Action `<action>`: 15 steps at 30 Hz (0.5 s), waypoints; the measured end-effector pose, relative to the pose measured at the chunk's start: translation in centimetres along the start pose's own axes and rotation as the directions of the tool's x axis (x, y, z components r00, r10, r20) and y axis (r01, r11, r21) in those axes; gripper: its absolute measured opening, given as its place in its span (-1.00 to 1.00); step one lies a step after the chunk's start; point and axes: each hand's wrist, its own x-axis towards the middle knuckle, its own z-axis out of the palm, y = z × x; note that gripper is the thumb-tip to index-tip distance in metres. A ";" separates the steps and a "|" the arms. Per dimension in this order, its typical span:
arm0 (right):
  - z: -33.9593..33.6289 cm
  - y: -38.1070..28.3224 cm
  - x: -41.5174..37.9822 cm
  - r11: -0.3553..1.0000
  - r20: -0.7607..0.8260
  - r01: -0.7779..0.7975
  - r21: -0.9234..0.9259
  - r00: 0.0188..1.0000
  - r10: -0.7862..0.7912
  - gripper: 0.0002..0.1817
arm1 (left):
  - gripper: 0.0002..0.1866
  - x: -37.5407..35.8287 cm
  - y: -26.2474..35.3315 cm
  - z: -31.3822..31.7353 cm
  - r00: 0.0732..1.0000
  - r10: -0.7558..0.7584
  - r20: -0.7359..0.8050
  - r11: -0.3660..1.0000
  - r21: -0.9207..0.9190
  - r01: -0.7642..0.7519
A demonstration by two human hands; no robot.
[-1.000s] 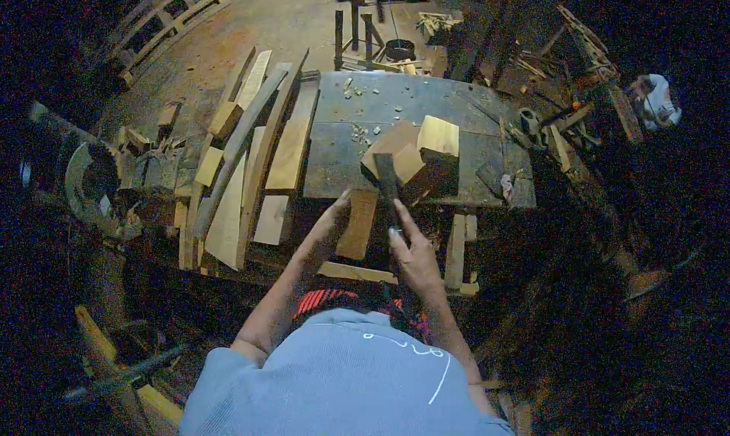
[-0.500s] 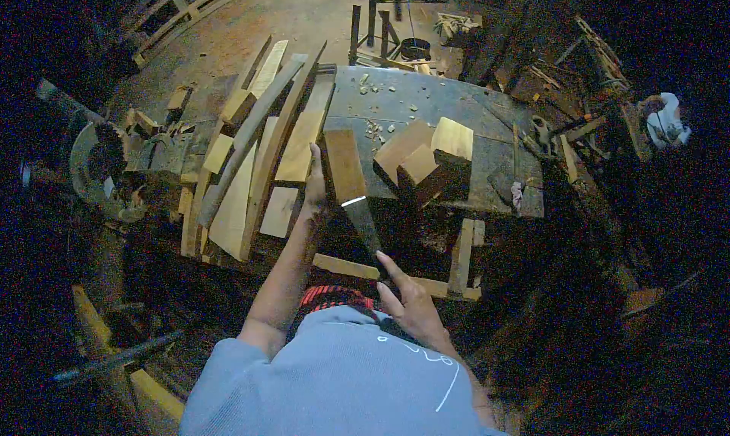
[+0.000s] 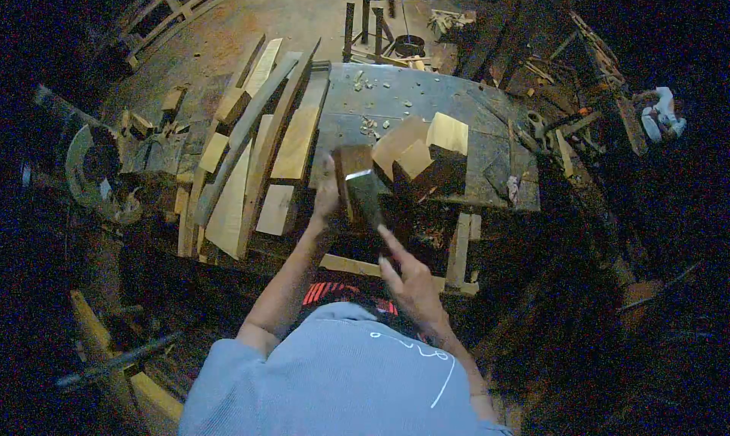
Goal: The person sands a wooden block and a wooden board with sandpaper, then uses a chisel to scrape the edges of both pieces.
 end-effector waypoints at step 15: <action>-2.6 1.6 0.5 0.994 -0.048 -0.085 0.073 0.995 0.089 -0.47 | -0.25 0.7 -4.1 -1.5 0.998 0.002 0.058 0.996 -0.090 0.003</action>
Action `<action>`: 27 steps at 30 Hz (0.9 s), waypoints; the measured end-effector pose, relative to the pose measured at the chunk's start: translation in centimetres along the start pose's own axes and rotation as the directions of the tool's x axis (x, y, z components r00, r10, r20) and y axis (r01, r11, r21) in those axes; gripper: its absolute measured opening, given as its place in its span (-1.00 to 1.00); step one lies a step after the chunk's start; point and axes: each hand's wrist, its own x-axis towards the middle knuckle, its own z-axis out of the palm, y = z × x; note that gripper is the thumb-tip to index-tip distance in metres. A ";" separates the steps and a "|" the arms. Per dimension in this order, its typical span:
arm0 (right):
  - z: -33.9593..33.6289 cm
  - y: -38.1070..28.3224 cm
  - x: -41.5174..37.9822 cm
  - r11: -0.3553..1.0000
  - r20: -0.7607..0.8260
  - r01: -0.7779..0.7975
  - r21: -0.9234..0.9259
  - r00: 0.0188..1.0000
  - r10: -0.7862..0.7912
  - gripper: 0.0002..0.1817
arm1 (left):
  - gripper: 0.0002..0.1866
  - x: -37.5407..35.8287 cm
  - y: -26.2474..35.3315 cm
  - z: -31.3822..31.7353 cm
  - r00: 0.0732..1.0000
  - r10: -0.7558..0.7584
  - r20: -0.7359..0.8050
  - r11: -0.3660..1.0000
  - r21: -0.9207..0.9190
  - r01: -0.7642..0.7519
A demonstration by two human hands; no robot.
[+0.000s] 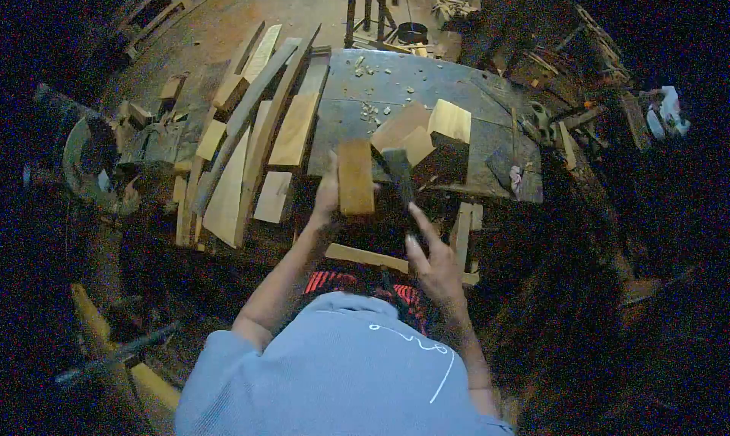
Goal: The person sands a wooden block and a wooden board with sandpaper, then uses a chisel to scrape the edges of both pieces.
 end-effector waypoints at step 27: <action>2.2 -1.1 -1.7 0.998 0.110 -0.041 -0.044 0.993 0.046 -0.46 | -0.35 -0.6 0.6 0.3 0.941 0.320 -0.112 0.892 0.371 -0.259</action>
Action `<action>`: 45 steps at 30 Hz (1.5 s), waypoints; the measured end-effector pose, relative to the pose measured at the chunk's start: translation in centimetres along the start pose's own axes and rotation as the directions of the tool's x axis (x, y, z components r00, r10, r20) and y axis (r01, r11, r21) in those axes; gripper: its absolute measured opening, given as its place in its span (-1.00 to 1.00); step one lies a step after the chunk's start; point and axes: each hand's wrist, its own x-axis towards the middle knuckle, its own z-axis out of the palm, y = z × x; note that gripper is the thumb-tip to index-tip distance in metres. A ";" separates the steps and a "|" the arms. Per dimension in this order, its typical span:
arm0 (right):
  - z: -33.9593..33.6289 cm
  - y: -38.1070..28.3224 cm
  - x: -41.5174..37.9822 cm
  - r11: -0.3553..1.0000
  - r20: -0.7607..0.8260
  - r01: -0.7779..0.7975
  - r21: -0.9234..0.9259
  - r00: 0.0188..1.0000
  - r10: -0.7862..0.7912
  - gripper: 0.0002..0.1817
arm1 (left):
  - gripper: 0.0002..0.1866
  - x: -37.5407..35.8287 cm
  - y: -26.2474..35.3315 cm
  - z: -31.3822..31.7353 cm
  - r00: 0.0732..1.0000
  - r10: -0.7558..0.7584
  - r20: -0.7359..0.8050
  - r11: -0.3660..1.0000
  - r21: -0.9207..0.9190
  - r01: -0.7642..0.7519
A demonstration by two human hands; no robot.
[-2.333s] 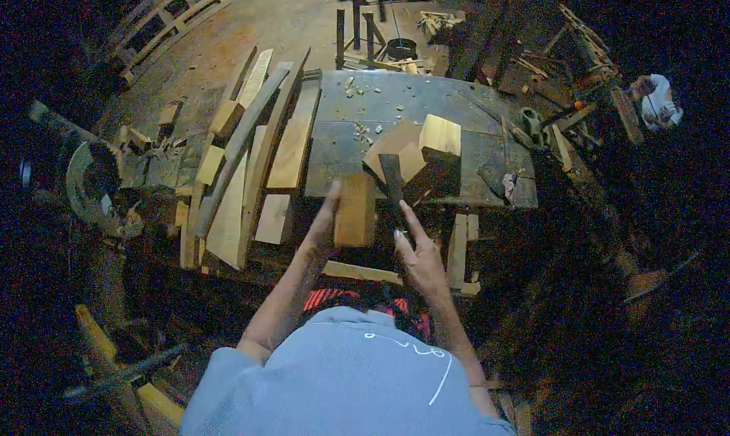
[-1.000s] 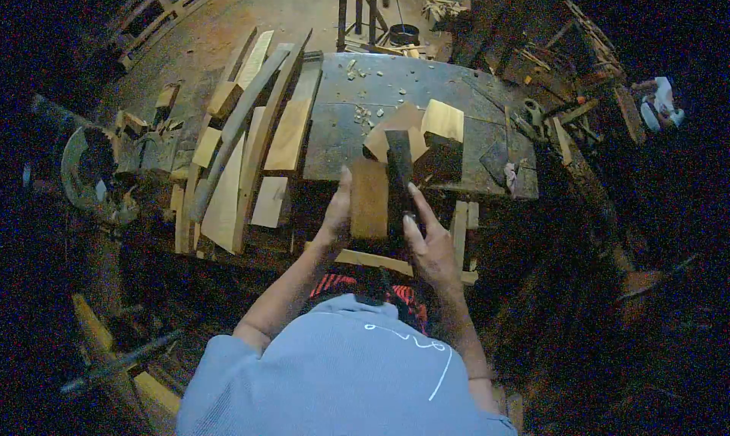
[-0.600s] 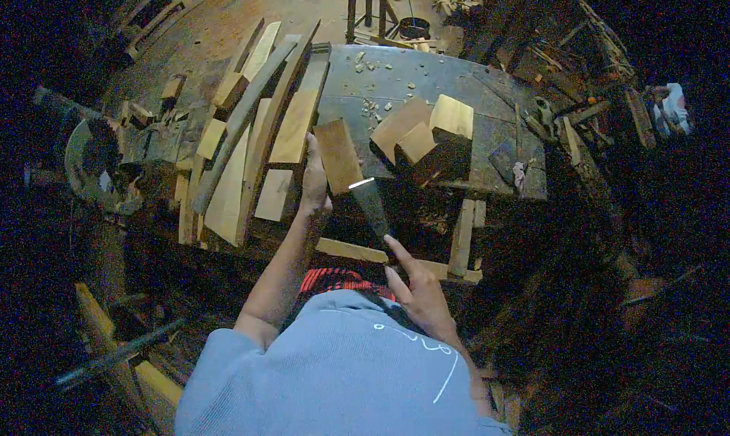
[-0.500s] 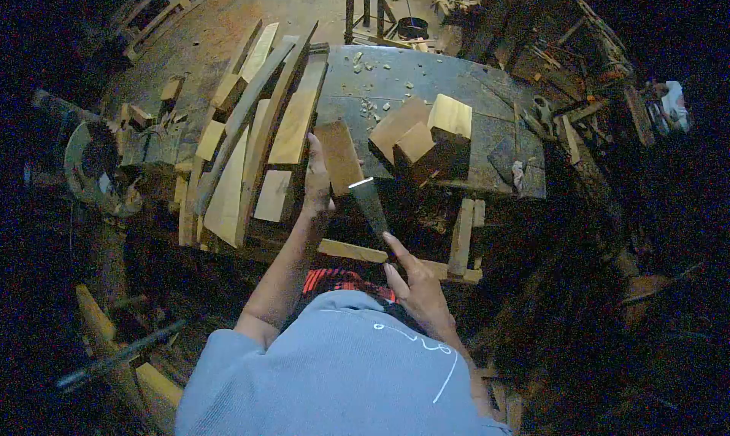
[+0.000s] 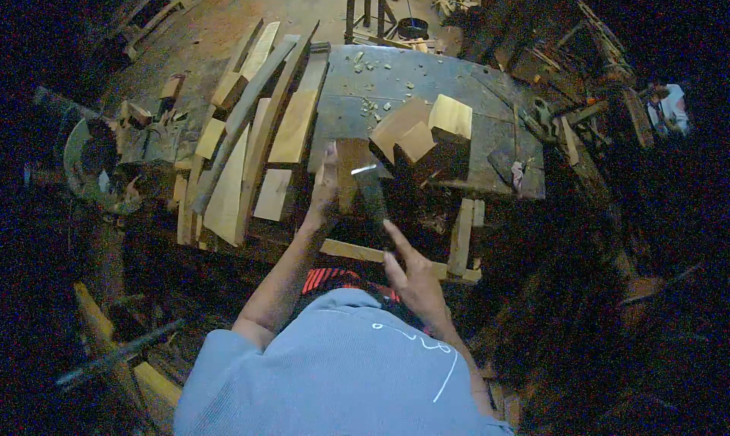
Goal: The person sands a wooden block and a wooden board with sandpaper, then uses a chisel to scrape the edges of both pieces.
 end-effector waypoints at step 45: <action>-2.9 1.8 0.8 0.993 -0.101 -0.106 0.043 0.989 0.110 -0.47 | -0.29 1.5 -0.9 -0.3 0.856 -0.318 0.407 0.797 -0.374 0.474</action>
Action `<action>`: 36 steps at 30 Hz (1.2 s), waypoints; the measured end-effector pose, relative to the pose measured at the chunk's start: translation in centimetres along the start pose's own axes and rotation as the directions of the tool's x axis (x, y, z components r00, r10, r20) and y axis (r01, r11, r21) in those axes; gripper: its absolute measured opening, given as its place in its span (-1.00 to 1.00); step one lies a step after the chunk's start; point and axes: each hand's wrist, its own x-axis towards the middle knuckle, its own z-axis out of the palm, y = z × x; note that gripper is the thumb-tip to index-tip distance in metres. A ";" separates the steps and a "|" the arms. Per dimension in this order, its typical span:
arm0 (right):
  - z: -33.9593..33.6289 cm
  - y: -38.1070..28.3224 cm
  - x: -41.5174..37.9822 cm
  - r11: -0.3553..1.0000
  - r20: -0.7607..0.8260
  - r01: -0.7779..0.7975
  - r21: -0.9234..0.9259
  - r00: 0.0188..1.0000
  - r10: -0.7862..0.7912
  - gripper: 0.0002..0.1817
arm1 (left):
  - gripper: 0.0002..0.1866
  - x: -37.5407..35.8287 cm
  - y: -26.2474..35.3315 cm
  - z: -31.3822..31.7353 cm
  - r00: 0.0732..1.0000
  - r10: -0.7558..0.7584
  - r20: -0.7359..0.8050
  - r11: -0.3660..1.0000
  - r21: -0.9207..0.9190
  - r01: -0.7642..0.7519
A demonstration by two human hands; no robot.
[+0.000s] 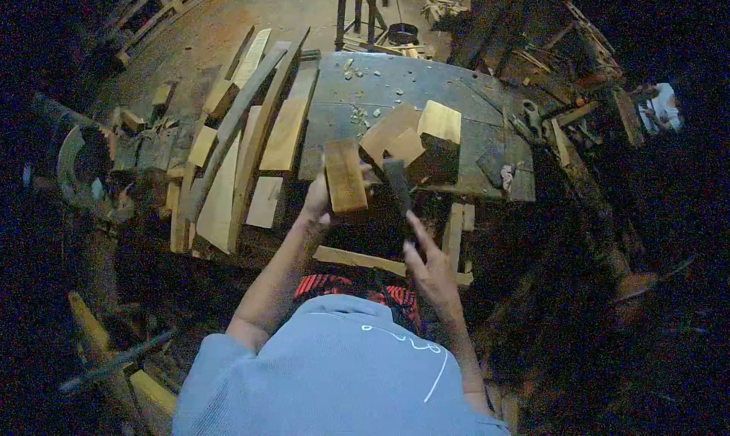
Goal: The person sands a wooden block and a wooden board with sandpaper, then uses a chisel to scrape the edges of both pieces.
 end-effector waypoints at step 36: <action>3.2 -0.8 -2.4 1.000 0.211 -0.021 -0.023 0.977 0.025 -0.47 | -0.33 -0.9 0.9 1.0 0.944 0.111 -0.311 0.945 0.327 -0.004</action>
